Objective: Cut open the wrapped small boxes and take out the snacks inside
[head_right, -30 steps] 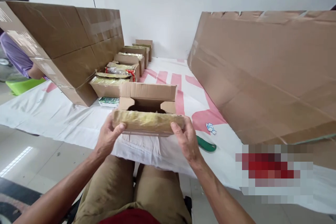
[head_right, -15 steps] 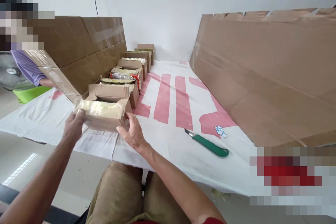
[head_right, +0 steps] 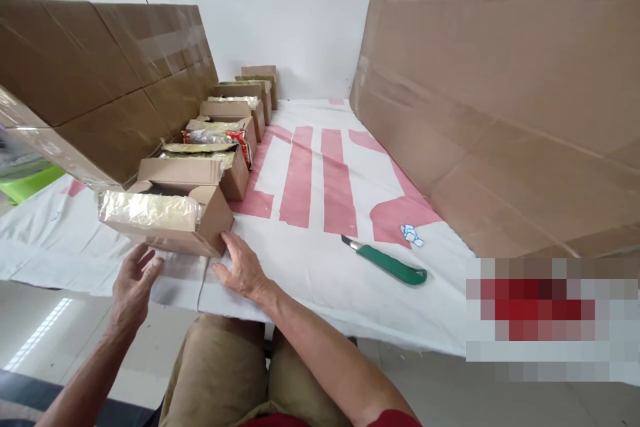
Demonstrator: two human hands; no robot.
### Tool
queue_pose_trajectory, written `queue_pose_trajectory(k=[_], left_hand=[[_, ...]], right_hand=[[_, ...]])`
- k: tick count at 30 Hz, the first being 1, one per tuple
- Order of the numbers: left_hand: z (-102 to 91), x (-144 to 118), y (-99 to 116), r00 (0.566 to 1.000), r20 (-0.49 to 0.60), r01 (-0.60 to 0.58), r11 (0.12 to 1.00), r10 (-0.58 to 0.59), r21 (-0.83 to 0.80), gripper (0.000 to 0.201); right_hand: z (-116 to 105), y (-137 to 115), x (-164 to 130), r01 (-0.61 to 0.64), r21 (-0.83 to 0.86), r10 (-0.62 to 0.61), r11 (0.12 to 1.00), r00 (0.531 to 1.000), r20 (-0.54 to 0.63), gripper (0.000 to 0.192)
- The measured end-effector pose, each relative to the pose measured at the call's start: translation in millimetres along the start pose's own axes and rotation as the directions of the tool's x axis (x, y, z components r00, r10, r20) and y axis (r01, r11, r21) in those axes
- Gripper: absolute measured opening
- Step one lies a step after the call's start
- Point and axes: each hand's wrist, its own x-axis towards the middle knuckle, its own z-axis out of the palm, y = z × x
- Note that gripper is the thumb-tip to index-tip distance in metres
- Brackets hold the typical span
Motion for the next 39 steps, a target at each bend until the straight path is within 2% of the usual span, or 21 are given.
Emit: queue_pose_trajectory(k=[3,9,16,20,24,29,39], left_hand=[[8.0,-6,5,0.999,0.032,0.023,0.999,-0.024,0.043,0.097],[19.8,-10,12,0.998,-0.038,0.052,0.985,-0.046,0.162,0.107],[20.5,-7,-2,0.998,-0.037,0.049,0.983,-0.043,0.175,0.106],[21.3,-3,-6,0.999,-0.047,0.029,0.982,-0.021,0.185,0.101],[28.4,2,5,0.998,-0.054,0.041,0.984,-0.032,0.174,0.092],[44.9,8,19,0.991,-0.112,0.083,0.986,-0.067,0.145,0.089],[67.9,16,28,0.982,-0.186,0.028,0.986,0.003,0.162,0.082]], right_hand=[[3,-1,0,0.0,-0.028,0.001,1.0,1.0,0.028,0.08],[3,-4,1,-0.017,-0.058,0.02,0.998,0.999,0.047,0.08],[3,2,2,-0.026,-0.019,0.027,0.999,1.0,0.006,0.083],[4,3,1,-0.006,-0.025,0.006,1.0,1.0,0.021,0.084],[2,2,1,-0.01,-0.042,0.012,0.999,0.999,0.048,0.085],[1,2,4,-0.021,-0.04,0.024,0.999,0.998,0.06,0.086],[5,0,3,-0.054,-0.095,0.059,0.994,0.997,0.048,0.084]])
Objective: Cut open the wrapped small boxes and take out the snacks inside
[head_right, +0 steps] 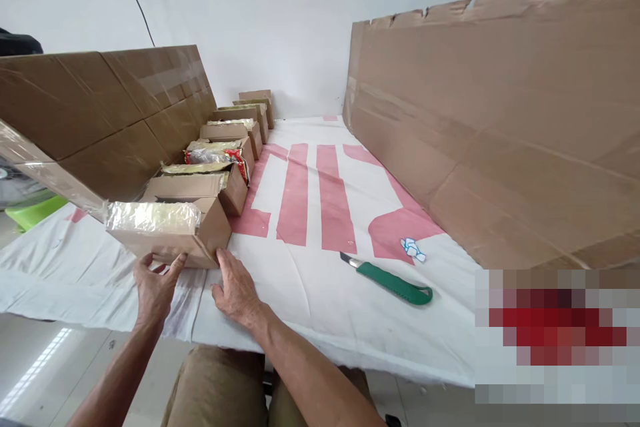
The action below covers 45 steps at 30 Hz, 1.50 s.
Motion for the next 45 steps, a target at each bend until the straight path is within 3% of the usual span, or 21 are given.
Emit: queue_pose_trajectory(k=[6,11,16,18,20,23,25,27,30,32,34,36,39,41,43,45], left_hand=[[11.7,5,-5,0.999,-0.032,-0.025,0.999,0.024,-0.023,0.085],[9.9,3,-22,0.999,0.021,-0.042,0.998,0.043,-0.052,0.088],[1.6,-26,-48,0.994,0.098,-0.042,0.998,0.046,-0.045,0.084],[0.6,-44,-59,0.982,0.132,-0.14,0.99,0.138,0.007,0.08],[1.3,-61,-68,0.924,0.189,-0.356,0.928,0.333,0.109,0.066],[3.5,-78,-73,0.72,0.313,-0.692,0.678,0.62,0.249,0.035],[4.3,-83,-70,0.604,0.351,-0.796,0.523,0.716,0.305,0.024],[3.4,-84,-65,0.549,0.341,-0.828,0.442,0.763,0.345,0.021],[-0.7,-83,-60,0.528,0.321,-0.837,0.418,0.786,0.353,0.02],[-3.3,-81,-60,0.524,0.319,-0.841,0.419,0.79,0.342,0.019],[-4.9,-80,-61,0.526,0.32,-0.841,0.427,0.788,0.333,0.019],[-5.8,-80,-62,0.534,0.326,-0.838,0.436,0.78,0.329,0.019],[-7.0,-81,-61,0.541,0.336,-0.835,0.446,0.771,0.321,0.02],[-8.2,-81,-60,0.55,0.336,-0.831,0.459,0.765,0.315,0.02],[-9.6,-82,-60,0.573,0.331,-0.817,0.488,0.75,0.307,0.019],[-11.1,-82,-61,0.607,0.332,-0.794,0.53,0.722,0.299,0.019]], right_hand=[[6,9,0,0.027,0.035,-0.025,0.999,0.998,-0.051,0.082],[5,14,2,0.022,0.143,-0.007,0.989,0.994,-0.107,0.074],[0,11,4,0.006,0.167,0.015,0.986,0.992,-0.123,0.066],[-1,9,4,-0.001,0.176,0.024,0.984,0.991,-0.128,0.062],[-2,9,4,-0.009,0.182,0.033,0.983,0.991,-0.132,0.058],[-4,7,7,-0.02,0.182,0.045,0.983,0.99,-0.132,0.055],[-4,6,8,-0.027,0.173,0.05,0.985,0.99,-0.13,0.053],[-5,2,8,-0.038,0.153,0.059,0.988,0.989,-0.134,0.052],[-15,-6,-1,-0.05,0.094,0.063,0.994,0.988,-0.141,0.049],[-34,-10,-17,-0.039,0.041,0.044,0.998,0.991,-0.129,0.047],[-68,-11,-39,-0.015,-0.037,0.011,0.999,0.994,-0.108,0.041],[-114,-6,-68,-0.007,-0.148,-0.009,0.989,0.994,-0.106,0.031],[-189,12,-114,-0.116,-0.294,0.057,0.949,0.978,-0.202,0.029],[-229,27,-141,-0.271,-0.594,0.133,0.758,0.955,-0.265,0.035],[-251,39,-163,-0.337,-0.747,0.189,0.573,0.941,-0.279,0.04],[-259,45,-178,-0.354,-0.791,0.218,0.499,0.935,-0.281,0.043]])
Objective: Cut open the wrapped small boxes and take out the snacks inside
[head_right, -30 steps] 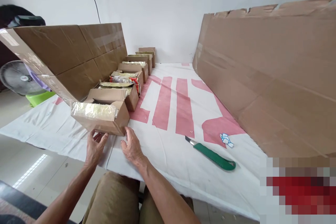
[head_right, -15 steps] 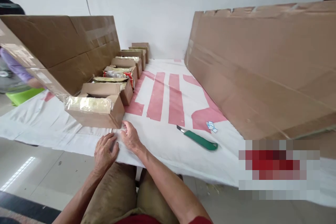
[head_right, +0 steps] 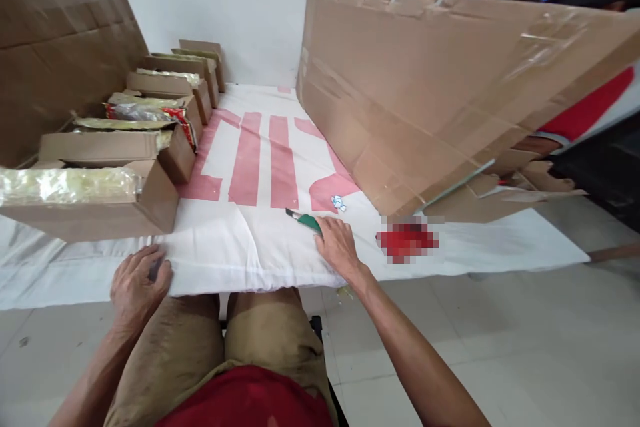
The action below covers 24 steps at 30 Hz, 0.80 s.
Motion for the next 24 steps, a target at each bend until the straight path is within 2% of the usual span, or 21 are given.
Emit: queue_pose_trajectory(k=[6,10,13,17,20,24], left_hand=[[-3.5,-1,-3,0.996,0.085,0.041,0.999,-0.038,-0.035,0.02],[-4.7,0,-3,0.996,0.082,0.048,0.999,-0.046,-0.014,0.017],[-5.3,0,-3,0.997,0.067,0.049,0.999,-0.049,0.005,0.017],[-7.6,1,-3,0.998,0.062,0.024,0.999,-0.026,0.028,0.018],[-10.9,2,-1,0.997,0.075,0.008,0.999,-0.011,0.035,0.018],[-14.7,3,3,0.993,0.108,0.031,0.998,-0.037,0.058,0.018]], right_hand=[[5,12,-10,-0.036,0.016,0.037,0.999,0.998,-0.056,0.041],[3,31,-19,-0.081,0.038,0.085,0.996,0.989,-0.119,0.043],[1,44,-35,-0.092,0.014,0.093,0.996,0.989,-0.111,0.04],[-4,47,-45,-0.09,0.043,0.096,0.995,0.983,-0.157,0.034],[-8,37,-26,-0.037,0.18,0.07,0.983,0.981,-0.182,0.028],[-3,14,28,0.06,0.288,-0.054,0.956,0.998,-0.027,0.029]])
